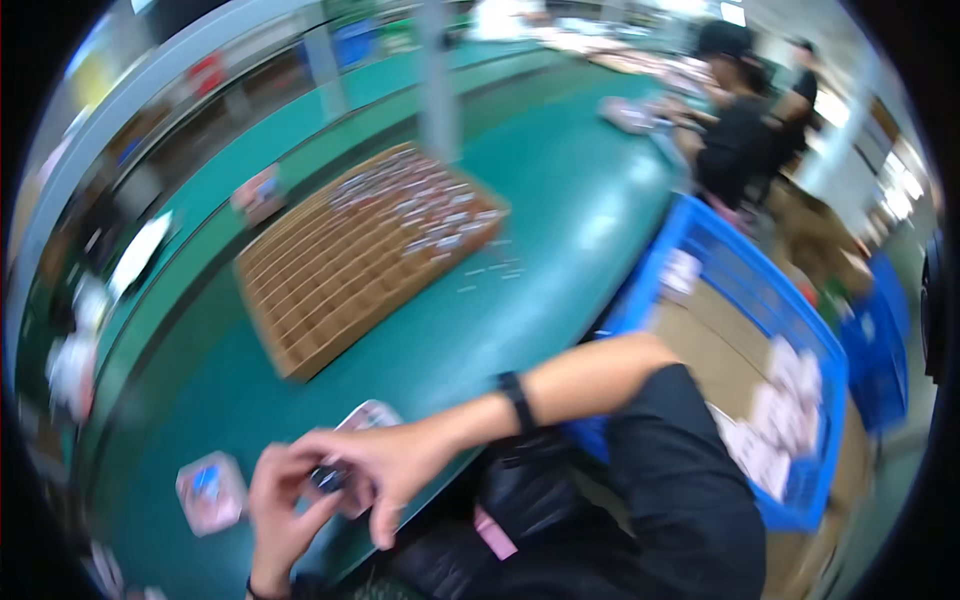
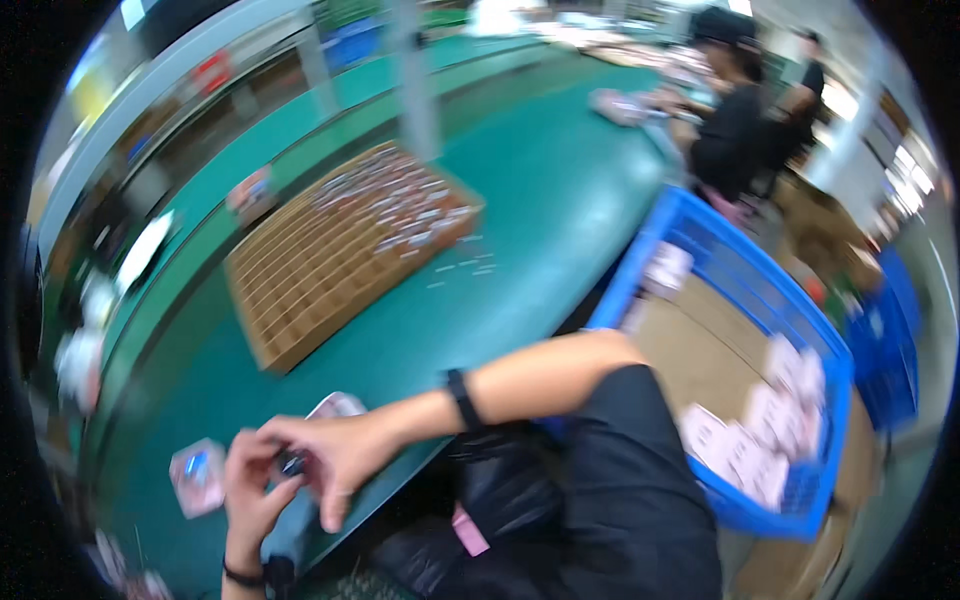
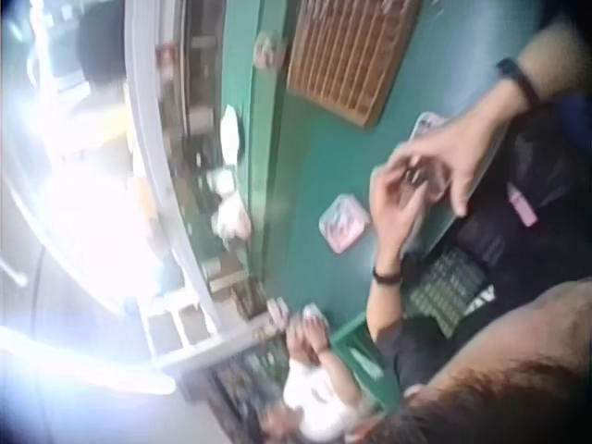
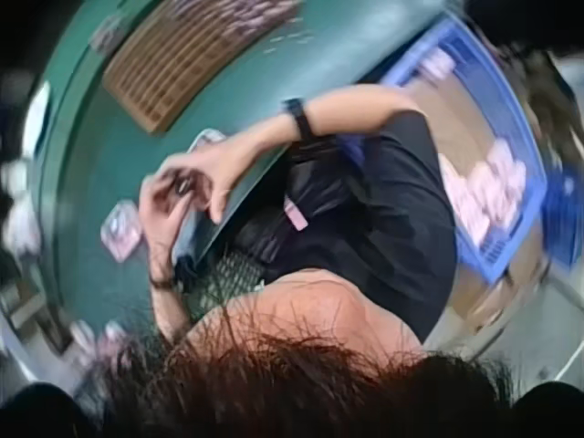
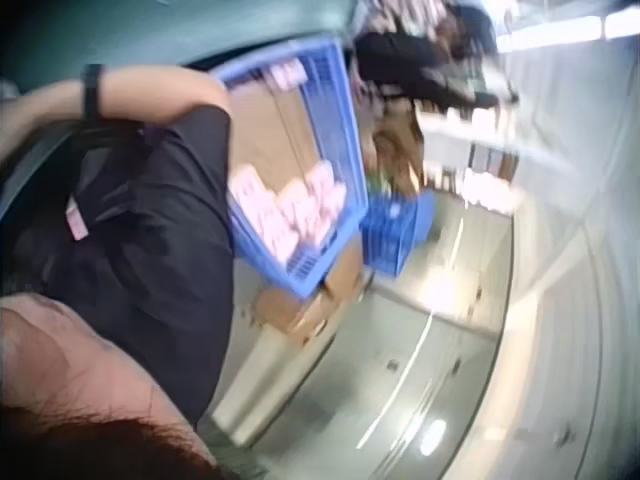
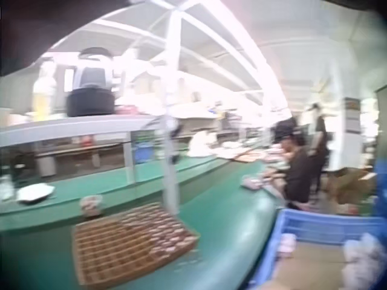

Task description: The recorder is assembling small electronic components on a production line and placing them into pink containers.

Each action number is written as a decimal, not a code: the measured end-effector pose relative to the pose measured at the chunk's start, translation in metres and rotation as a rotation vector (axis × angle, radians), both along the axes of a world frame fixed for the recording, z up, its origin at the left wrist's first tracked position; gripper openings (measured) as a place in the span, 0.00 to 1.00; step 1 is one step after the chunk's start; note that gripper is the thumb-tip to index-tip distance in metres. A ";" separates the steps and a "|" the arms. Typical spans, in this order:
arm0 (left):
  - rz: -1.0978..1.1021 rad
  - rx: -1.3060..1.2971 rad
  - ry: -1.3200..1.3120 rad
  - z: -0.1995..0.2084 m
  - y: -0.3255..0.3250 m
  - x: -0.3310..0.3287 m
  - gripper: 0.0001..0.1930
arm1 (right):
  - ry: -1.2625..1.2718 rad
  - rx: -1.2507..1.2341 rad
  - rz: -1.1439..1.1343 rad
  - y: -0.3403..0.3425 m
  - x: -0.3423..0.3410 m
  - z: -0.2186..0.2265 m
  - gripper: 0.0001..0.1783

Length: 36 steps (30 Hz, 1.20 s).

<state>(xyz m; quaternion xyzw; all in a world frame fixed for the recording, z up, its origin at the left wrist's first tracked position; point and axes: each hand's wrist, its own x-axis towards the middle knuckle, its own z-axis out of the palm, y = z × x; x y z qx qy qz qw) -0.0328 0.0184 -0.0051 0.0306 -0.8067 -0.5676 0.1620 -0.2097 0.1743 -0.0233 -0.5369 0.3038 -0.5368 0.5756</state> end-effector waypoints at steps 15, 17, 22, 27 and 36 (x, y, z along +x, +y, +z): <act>0.101 -0.516 0.298 0.004 0.005 -0.007 0.13 | 0.117 0.217 -0.417 0.005 0.000 0.003 0.19; 0.121 -0.540 0.340 0.008 0.006 -0.009 0.11 | 0.186 0.188 -0.425 0.006 -0.002 0.003 0.19; 0.109 -0.620 0.312 0.006 0.007 -0.012 0.14 | 0.383 0.223 -0.446 0.008 -0.005 0.008 0.19; 0.145 -0.653 0.333 0.010 0.007 -0.018 0.13 | 0.591 0.291 -0.449 0.006 -0.012 0.024 0.26; 0.145 -0.590 0.039 -0.002 -0.013 -0.010 0.09 | 1.061 -0.112 -0.185 0.015 -0.054 0.009 0.75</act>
